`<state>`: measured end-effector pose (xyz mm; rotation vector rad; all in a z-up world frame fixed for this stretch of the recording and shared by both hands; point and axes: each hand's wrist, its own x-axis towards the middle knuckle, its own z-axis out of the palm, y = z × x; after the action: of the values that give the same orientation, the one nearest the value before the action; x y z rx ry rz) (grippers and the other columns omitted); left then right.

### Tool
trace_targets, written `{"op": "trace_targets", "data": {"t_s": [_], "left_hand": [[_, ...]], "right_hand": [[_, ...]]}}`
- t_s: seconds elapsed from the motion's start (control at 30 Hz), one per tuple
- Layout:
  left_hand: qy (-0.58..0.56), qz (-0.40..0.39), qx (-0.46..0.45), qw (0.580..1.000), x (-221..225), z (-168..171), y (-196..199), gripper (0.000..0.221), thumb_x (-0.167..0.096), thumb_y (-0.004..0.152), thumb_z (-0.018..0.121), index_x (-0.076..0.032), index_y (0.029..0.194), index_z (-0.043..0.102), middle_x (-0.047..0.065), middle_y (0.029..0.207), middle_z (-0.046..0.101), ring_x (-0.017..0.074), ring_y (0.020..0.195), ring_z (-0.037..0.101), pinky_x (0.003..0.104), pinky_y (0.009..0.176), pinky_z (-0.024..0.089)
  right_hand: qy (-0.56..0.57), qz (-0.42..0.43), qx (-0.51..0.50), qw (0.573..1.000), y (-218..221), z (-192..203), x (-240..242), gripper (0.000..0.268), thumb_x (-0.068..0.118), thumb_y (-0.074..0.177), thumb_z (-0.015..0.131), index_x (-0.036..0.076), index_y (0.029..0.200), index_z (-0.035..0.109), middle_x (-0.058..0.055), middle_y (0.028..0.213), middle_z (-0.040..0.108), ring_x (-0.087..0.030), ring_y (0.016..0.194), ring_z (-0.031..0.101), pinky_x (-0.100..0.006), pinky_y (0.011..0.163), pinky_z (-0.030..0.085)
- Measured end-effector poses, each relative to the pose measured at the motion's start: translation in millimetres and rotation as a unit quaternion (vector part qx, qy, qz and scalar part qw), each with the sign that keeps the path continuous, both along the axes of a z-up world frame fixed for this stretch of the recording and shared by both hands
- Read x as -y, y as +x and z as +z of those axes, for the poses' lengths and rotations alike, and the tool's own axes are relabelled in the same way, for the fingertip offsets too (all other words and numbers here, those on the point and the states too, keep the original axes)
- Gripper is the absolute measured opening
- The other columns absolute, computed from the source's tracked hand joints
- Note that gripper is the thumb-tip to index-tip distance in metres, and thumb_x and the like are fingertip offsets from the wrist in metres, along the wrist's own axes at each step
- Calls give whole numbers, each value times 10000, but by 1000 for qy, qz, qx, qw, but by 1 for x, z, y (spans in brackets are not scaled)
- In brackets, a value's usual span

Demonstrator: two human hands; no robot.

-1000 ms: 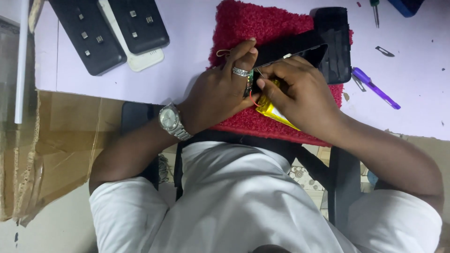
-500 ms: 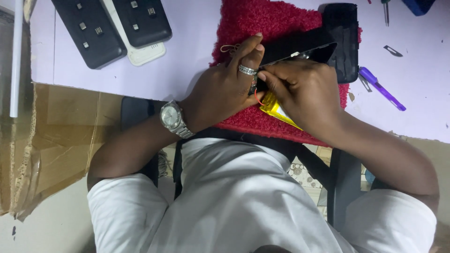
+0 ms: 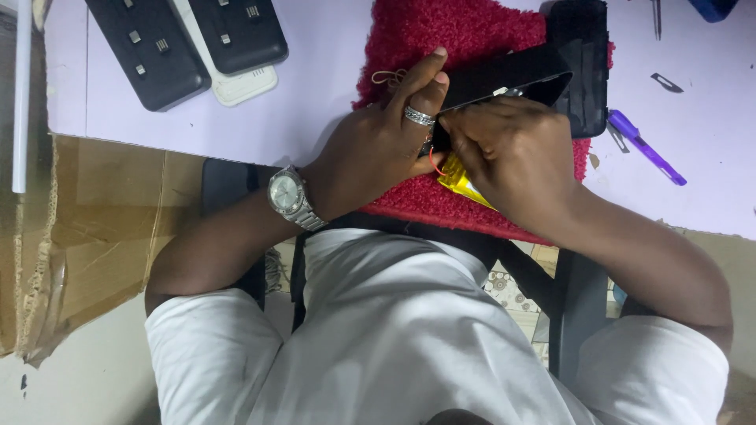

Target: Disassembling a portable power bank to remove and inspect the internal battery cells and circuit board.

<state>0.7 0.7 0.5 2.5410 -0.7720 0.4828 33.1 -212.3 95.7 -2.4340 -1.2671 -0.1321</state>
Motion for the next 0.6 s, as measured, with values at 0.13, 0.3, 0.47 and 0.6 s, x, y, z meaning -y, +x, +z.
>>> {"op": "trace_targets", "data": {"t_s": [0.13,0.3,0.47,0.6], "left_hand": [[-1,0,-3,1000,0,2,-1,1035,-391,880,1135,29,1544,461,189,1727,328,290,1310,829,314,773,702],[4,3,12,1000,1,0,0,1077,-407,867,1144,20,1544,422,184,1727,352,291,1437,767,284,853,708],[-13,-5,5,1000,0,-1,0,1043,-361,888,1133,22,1552,426,190,1737,337,305,1399,787,302,829,707],[-2,-2,6,1000,1,-3,0,1114,-419,876,1150,3,1569,387,174,1748,337,271,1314,847,292,774,688]], "right_hand": [[-2,4,5,1000,0,-1,1,92,-21,1080,708,35,1051,774,-107,986,808,-316,870,764,-435,738,581],[3,5,15,1000,1,-4,2,124,-4,1100,704,34,988,740,-97,895,761,-316,828,740,-429,711,563],[8,10,26,1000,0,-5,2,84,-16,1074,718,37,1051,780,-101,968,802,-317,866,766,-438,742,593],[9,11,16,1000,0,-5,2,123,-25,1079,707,39,977,736,-94,856,747,-307,753,710,-429,681,551]]}}
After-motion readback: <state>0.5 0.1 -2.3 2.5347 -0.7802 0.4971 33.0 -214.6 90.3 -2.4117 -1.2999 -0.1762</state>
